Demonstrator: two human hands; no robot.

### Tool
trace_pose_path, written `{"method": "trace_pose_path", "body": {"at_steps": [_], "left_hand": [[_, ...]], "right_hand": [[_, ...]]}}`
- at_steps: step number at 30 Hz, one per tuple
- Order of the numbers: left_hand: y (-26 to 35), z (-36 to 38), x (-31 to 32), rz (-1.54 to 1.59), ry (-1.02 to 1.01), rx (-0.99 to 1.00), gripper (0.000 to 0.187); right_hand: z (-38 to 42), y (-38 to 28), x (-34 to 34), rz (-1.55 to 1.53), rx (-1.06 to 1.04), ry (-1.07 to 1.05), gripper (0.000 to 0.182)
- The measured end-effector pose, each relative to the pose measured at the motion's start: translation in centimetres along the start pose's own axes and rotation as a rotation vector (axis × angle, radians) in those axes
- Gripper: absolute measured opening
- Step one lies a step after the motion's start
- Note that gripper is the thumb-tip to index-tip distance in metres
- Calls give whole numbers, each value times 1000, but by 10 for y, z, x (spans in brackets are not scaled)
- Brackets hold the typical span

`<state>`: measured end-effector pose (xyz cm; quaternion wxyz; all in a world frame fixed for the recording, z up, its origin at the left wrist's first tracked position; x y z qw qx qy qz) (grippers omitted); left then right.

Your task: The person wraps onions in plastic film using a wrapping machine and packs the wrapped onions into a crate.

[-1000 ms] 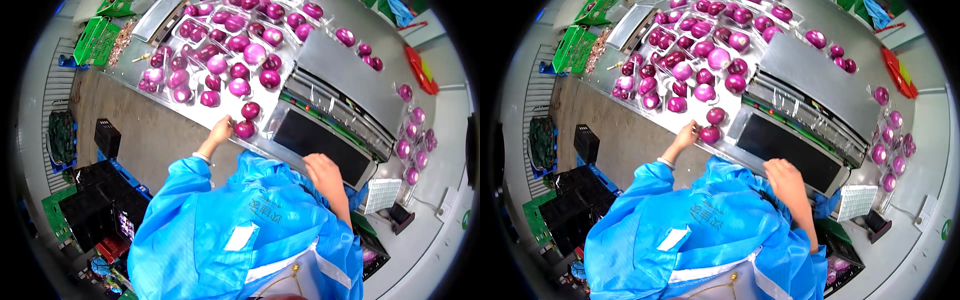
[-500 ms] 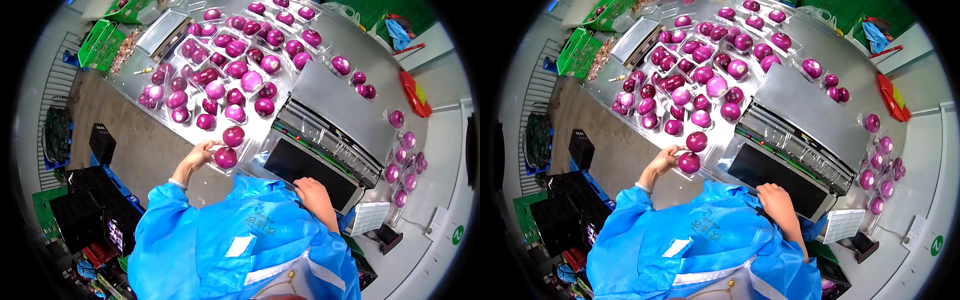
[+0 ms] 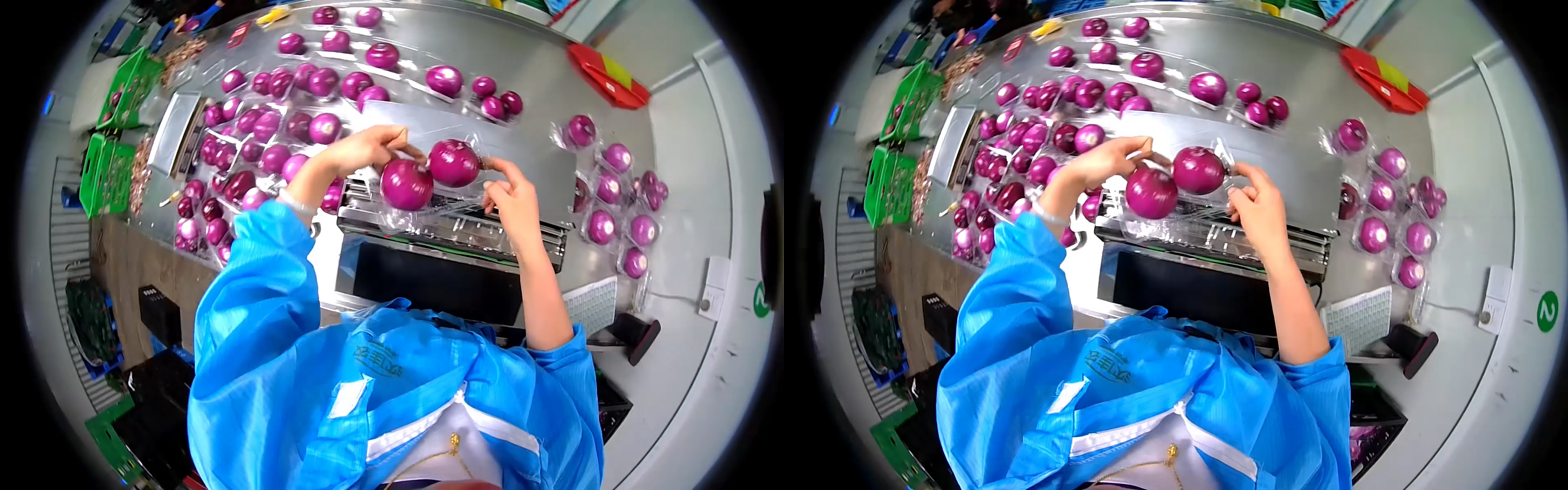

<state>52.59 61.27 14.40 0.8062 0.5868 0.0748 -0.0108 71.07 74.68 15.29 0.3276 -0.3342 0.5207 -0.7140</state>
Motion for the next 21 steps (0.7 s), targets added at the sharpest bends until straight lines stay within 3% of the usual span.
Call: {"method": "trace_pose_path", "body": {"at_steps": [2, 7, 10, 13, 15, 17, 19, 21], "left_hand": [[-1, -50, 5, -50, -126, -11, 28], [-14, -115, 10, 97, -18, 2, 40], [-20, -110, 17, 251, 123, 13, 53], [-18, -69, 16, 332, 312, 95, 67], [-15, -16, -5, 109, 529, 80, 64], [-37, 45, -24, -88, 809, -46, 43], [-69, 96, -25, -345, 871, -340, 25], [-58, 117, 1, -719, 967, -295, 21]], "right_hand": [[-9, 3, -29, 32, 71, 120, 41], [-20, 42, -80, -56, 54, 286, 48], [-3, 59, -89, -84, 150, 300, 51], [12, 60, -94, -164, 39, 227, 51], [34, 43, -114, 31, -54, 284, 47], [64, 22, -141, 373, -174, 446, 38], [88, 16, -156, 684, -219, 501, 33], [98, 22, -148, 956, -185, 513, 32]]}}
Point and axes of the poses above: each hand's wrist, its own z-axis away from the middle knuckle, its own x-axis out of the palm, y = z × x, the point moved 9 cm from there along -z, towards the middle knuckle, and after that the axes turned 13 degrees about -z, right-handed, at the moved point
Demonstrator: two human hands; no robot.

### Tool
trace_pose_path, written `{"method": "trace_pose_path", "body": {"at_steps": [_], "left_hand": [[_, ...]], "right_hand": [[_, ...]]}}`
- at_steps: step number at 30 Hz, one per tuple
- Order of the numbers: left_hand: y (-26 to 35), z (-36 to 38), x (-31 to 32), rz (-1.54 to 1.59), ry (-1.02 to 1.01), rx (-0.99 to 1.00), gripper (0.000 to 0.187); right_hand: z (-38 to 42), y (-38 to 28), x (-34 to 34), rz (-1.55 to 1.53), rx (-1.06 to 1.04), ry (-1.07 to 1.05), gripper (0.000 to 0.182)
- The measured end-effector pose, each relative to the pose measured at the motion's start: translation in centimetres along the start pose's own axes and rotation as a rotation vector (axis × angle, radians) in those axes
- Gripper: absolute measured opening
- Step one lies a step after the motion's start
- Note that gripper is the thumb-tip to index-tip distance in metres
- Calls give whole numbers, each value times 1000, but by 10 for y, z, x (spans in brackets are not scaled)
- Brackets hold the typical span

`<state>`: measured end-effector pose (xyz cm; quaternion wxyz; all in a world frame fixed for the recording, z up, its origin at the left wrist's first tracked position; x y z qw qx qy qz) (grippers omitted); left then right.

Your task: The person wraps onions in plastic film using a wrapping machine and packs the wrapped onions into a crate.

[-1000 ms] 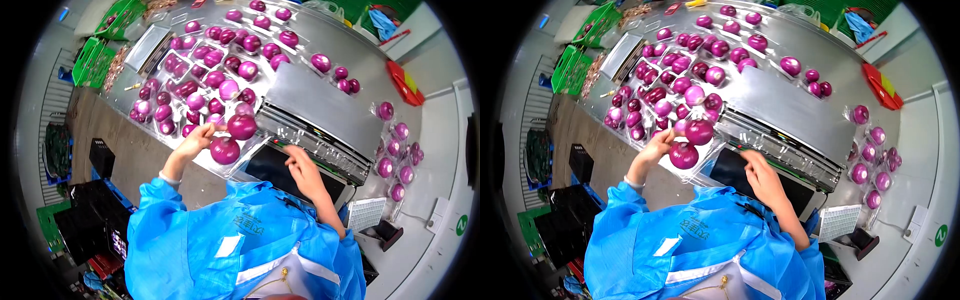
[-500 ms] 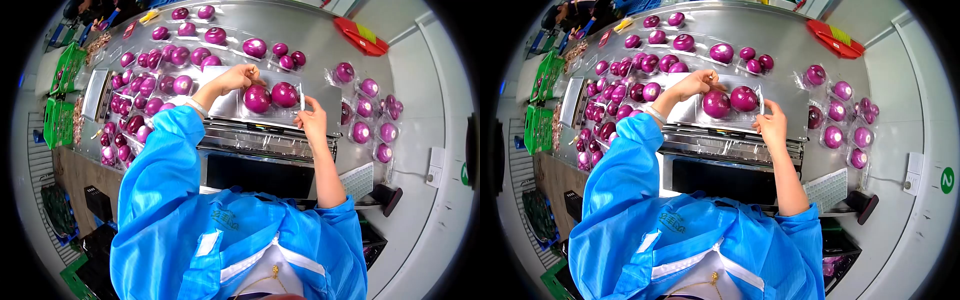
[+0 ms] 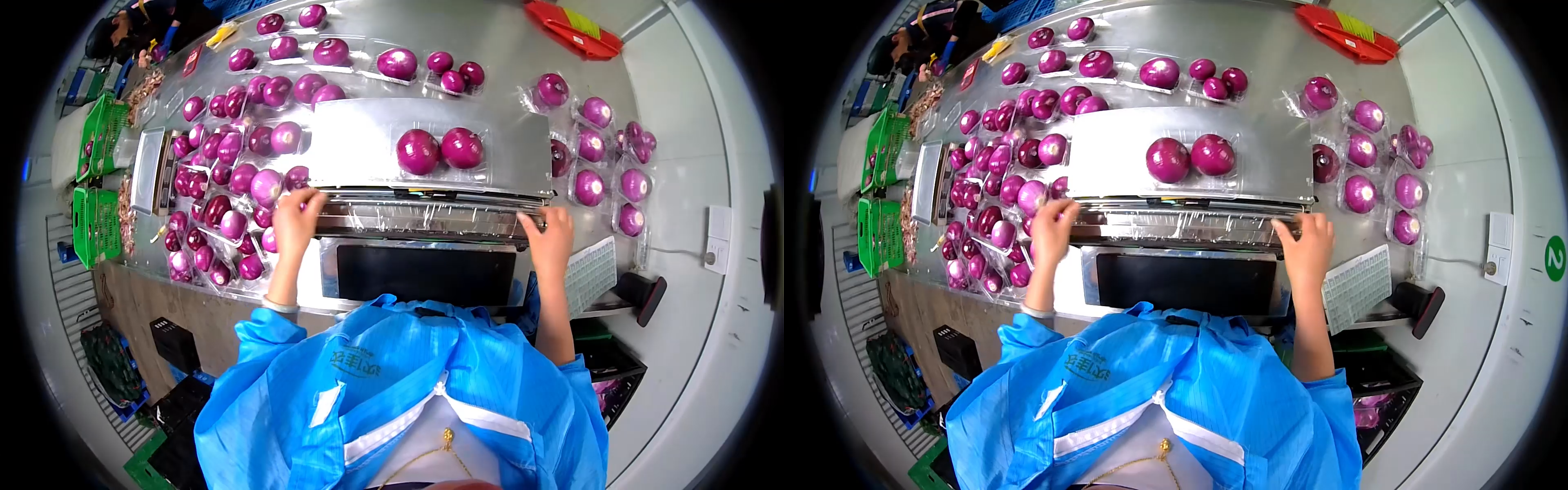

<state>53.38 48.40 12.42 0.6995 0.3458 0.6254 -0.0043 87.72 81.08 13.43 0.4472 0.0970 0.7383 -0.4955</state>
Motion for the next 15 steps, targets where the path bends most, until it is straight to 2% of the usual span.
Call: {"method": "trace_pose_path", "body": {"at_steps": [1, 3, 4, 6, 7, 8, 10, 12, 14, 15], "left_hand": [[9, 8, 14, -138, -9, 131, 24], [25, 29, 47, -184, -14, 174, 26], [46, 34, 47, -221, 15, 150, 27], [45, 31, 69, -51, 14, 190, 26], [47, 26, 69, 63, -60, 199, 25], [38, 21, 77, 133, -239, 184, 27], [44, 24, 66, 564, -703, 117, 29], [67, 22, 33, 883, -931, 123, 25], [116, 9, -22, 1197, -1052, 203, 24], [127, -7, -34, 1331, -984, 214, 24]], "right_hand": [[6, -4, 10, 120, 8, -37, 33], [11, -4, 39, 267, 5, -92, 35], [13, 1, 52, 127, -17, -76, 32], [12, -8, 57, 47, -176, -40, 26], [12, -1, 57, -73, -145, -111, 24], [12, 8, 54, -190, -117, -186, 23], [22, 39, 51, -699, 245, -447, 21], [24, 4, 24, -1169, 330, -531, 20], [3, -63, -15, -1591, 134, -595, 18], [-6, -84, -29, -1798, 44, -619, 17]]}}
Point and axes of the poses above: each hand's wrist, its own z-axis away from the middle knuckle, its own x-axis out of the palm, y = z × x, the point moved 9 cm from there along -z, towards the middle knuckle, and after that the axes turned 13 degrees about -z, right-handed, at the moved point
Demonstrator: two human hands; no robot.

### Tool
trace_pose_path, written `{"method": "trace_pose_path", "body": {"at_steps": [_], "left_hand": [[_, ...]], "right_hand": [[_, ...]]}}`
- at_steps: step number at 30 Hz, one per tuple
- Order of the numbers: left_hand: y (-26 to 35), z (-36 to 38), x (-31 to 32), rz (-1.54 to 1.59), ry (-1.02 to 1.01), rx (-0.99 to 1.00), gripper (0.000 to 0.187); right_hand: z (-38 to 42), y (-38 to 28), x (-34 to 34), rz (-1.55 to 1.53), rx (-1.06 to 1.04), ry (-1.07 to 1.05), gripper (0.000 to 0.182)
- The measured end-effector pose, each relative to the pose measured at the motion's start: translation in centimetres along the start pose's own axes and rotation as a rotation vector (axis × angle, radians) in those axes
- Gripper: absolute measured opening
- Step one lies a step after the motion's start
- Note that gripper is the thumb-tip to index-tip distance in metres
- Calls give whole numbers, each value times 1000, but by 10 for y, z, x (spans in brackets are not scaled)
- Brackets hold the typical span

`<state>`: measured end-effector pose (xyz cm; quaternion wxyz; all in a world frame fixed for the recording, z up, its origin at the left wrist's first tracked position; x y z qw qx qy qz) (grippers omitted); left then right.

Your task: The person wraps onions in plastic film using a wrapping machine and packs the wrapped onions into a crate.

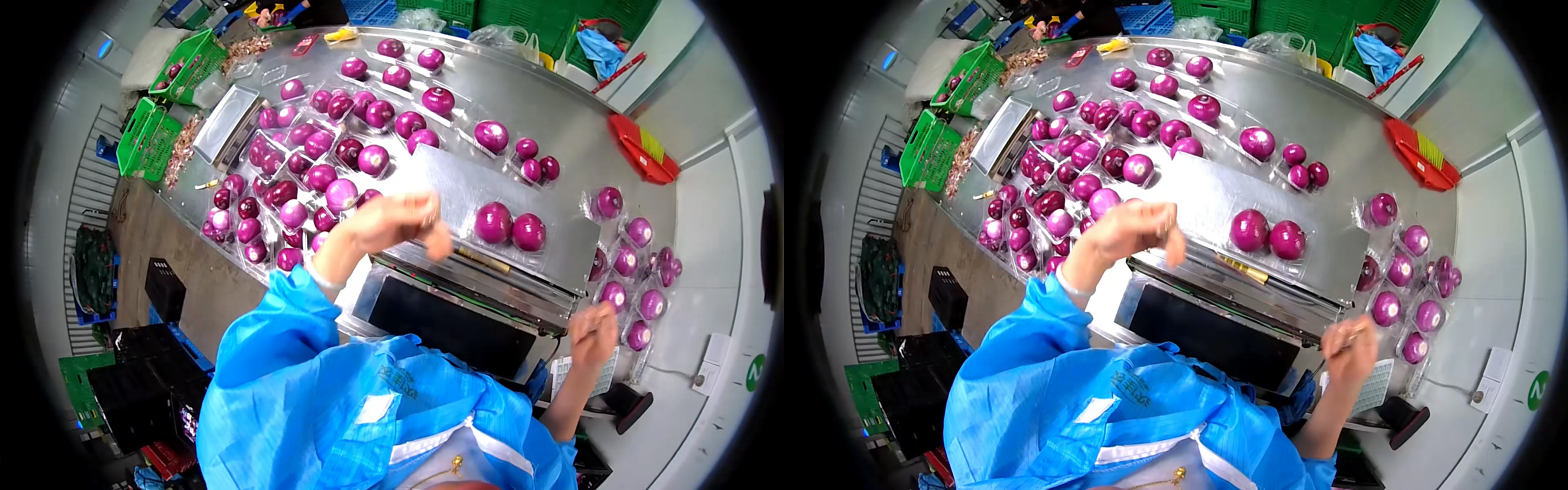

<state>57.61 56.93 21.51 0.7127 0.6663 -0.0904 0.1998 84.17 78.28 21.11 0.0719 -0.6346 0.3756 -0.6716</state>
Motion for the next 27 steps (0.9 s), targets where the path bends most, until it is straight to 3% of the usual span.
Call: {"method": "trace_pose_path", "body": {"at_steps": [2, 3, 5, 6, 7, 9, 11, 12, 13, 14, 15, 18, 21, 22, 25, 27], "left_hand": [[36, -31, -1, 139, 142, 223, 23], [53, -52, -3, 182, 248, 355, 24], [29, -102, -40, -31, 403, 484, 19], [4, -123, -56, -193, 501, 473, 19], [-19, -137, -75, -354, 601, 457, 19], [-78, -151, -102, -843, 716, 81, 20], [-97, -146, -98, -1044, 697, -73, 24], [-108, -147, -102, -962, 665, 1, 27], [-106, -142, -100, -839, 651, -80, 37], [-101, -139, -93, -880, 583, -178, 43], [-99, -136, -86, -918, 510, -274, 49], [-114, -135, -73, -665, 246, -321, 61], [-100, -121, -61, -644, 241, -260, 65], [-95, -112, -55, -728, 240, -335, 68], [-95, -97, -46, -882, 296, -370, 81], [-111, -87, -44, -759, 288, -476, 79]], "right_hand": [[-38, -29, 2, -195, -310, -51, 15], [-62, -31, -3, -44, -364, 10, 14], [-112, -27, -19, 261, -477, 123, 15], [-129, -12, -51, 409, -497, 293, 15], [-145, 4, -103, 776, -391, 507, 15], [-165, 40, -150, 1131, -242, 512, 14], [-162, 63, -144, 1146, -119, 436, 21], [-160, 65, -133, 1111, -5, 429, 25], [-160, 71, -129, 1074, 108, 417, 28], [-163, 75, -132, 1118, 95, 358, 39], [-162, 83, -130, 1120, 210, 315, 40], [-155, 90, -125, 1056, 477, 209, 44], [-145, 78, -108, 1176, 284, 103, 45], [-141, 75, -102, 1231, 214, 69, 45], [-129, 75, -94, 1071, 109, 82, 46], [-118, 78, -98, 921, 226, 172, 49]]}}
Point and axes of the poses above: each hand's wrist, its own z-axis away from the middle knuckle, its own x-axis out of the palm, y = z × x, the point moved 9 cm from there along -z, towards the middle knuckle, and after that the axes turned 13 degrees about -z, right-handed, at the moved point
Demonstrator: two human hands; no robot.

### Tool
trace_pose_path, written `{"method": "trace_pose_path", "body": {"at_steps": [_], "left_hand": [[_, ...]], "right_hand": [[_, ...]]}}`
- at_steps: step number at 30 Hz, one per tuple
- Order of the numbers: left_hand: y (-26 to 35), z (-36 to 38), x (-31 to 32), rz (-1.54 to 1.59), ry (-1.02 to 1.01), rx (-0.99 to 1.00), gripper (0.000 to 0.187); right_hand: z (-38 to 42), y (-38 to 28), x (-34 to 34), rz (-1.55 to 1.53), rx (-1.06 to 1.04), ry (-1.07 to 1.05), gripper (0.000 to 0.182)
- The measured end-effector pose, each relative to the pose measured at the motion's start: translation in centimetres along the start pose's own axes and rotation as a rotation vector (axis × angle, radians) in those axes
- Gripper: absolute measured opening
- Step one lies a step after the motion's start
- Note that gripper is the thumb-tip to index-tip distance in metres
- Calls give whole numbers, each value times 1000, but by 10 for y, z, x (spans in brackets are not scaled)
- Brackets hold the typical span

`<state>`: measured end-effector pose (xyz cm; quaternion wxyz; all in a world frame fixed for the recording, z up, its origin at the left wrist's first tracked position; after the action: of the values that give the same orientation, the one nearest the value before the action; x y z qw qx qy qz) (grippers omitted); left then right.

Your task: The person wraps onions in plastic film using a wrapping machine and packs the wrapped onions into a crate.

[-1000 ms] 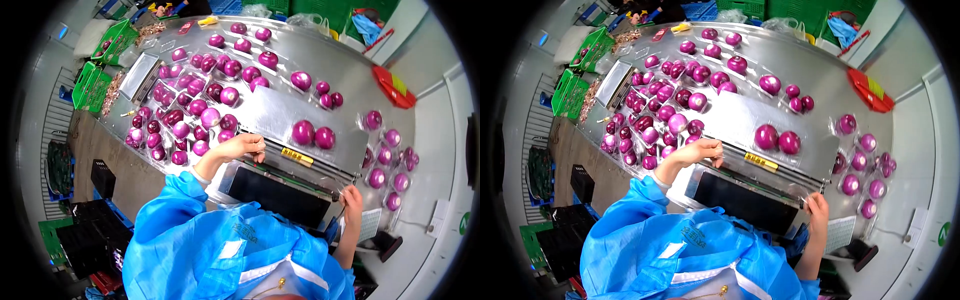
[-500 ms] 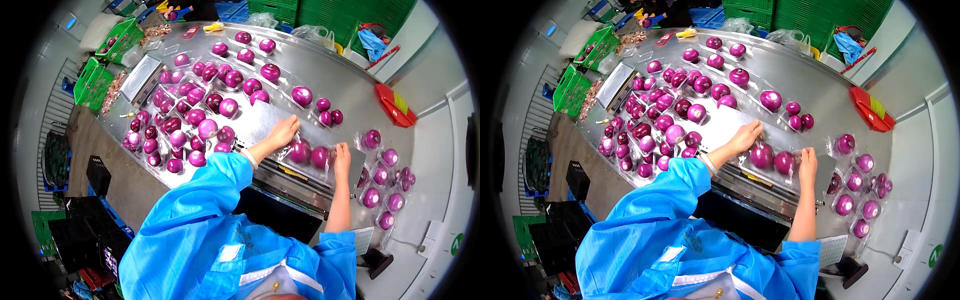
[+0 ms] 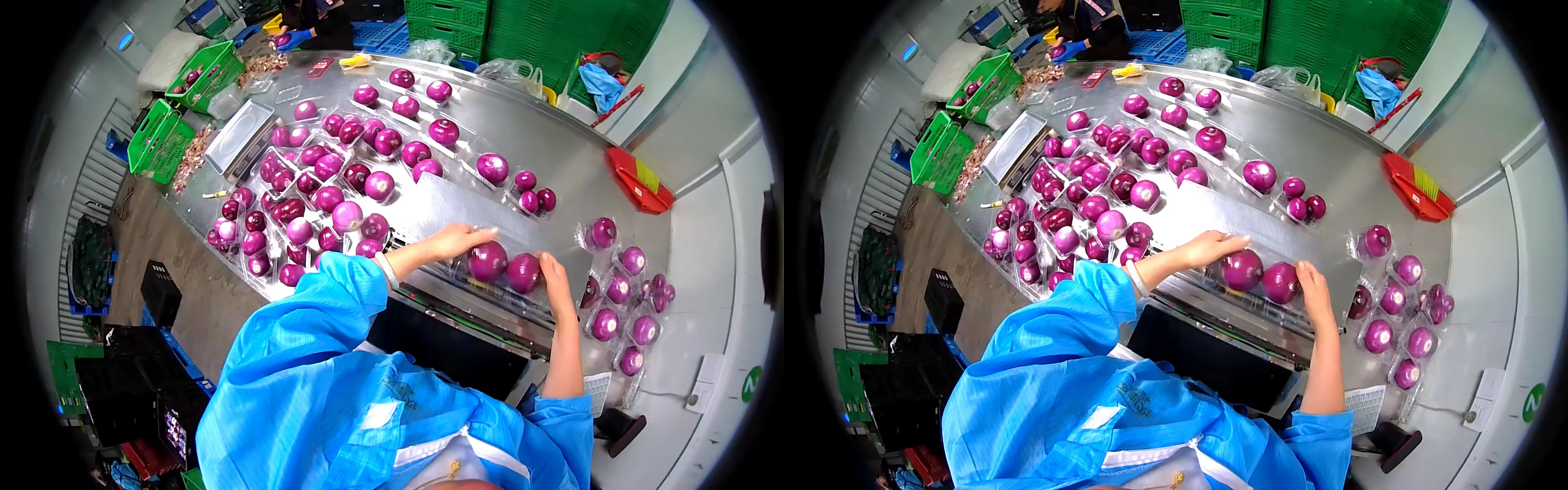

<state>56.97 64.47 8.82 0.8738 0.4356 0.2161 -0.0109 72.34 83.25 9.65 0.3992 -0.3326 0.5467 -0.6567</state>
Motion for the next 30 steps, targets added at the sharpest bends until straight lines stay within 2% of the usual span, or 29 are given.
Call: {"method": "trace_pose_path", "body": {"at_steps": [2, 3, 4, 6, 8, 10, 13, 14, 15, 16, 17, 18, 19, 20, 22, 23, 25, 26, 27, 29, 30], "left_hand": [[-16, 8, 15, 98, -77, -105, 84], [4, 41, 21, 256, -53, -37, 85], [18, 74, 22, 204, -99, -38, 87], [3, 103, 44, 226, -99, 8, 88], [-56, 108, 77, 81, -94, -95, 88], [-58, 135, 93, 57, -118, -127, 83], [-63, 138, 101, -91, 91, 121, 70], [-71, 133, 101, -160, 228, 175, 66], [-75, 130, 102, -381, 224, 112, 64], [-78, 126, 100, -604, 213, 62, 62], [-83, 127, 95, -510, 251, 72, 57], [-91, 128, 90, -410, 290, 77, 54], [-102, 131, 84, -236, 329, 0, 48], [-115, 139, 79, -69, 371, -88, 42], [-130, 146, 77, 272, 423, 74, 27], [-127, 150, 79, 300, 443, 185, 21], [-125, 156, 94, 413, 388, 233, 20], [-123, 159, 101, 471, 362, 255, 20], [-124, 162, 101, 481, 390, 180, 16], [-120, 163, 90, 371, 475, 168, 14], [-120, 162, 82, 314, 517, 164, 13]], "right_hand": [[19, 20, -1, -168, 271, -12, 52], [42, 8, 13, -274, 310, -43, 53], [63, -7, 22, -228, 257, -25, 52], [107, -11, 33, -6, 293, -45, 53], [143, -8, 51, 91, 203, -38, 56], [167, 33, 55, 220, 263, -41, 52], [186, 66, 64, 267, 230, 81, 46], [188, 69, 64, 368, 218, 86, 45], [190, 70, 65, 305, 233, 100, 46], [191, 90, 54, 322, 149, 193, 44], [195, 98, 45, 343, 25, 251, 42], [207, 116, 40, 66, 368, 255, 41], [216, 111, 35, 29, 311, 304, 39], [227, 110, 37, -84, 360, 358, 34], [241, 115, 36, -151, 234, 406, 30], [246, 123, 38, -253, 196, 449, 29], [251, 130, 51, -455, 112, 534, 27], [255, 134, 59, -612, 152, 586, 20], [262, 128, 59, -636, 108, 626, 19], [280, 107, 52, -685, 14, 731, 17], [296, 93, 49, -608, 23, 778, 19]]}}
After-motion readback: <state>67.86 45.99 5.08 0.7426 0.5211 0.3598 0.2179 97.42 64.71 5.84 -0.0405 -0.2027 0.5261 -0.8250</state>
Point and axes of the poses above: each hand's wrist, its own z-axis away from the middle knuckle, its own x-axis out of the palm, y = z × x, the point moved 9 cm from there along -z, towards the middle knuckle, and after that the axes turned 13 degrees about -z, right-handed, at the moved point
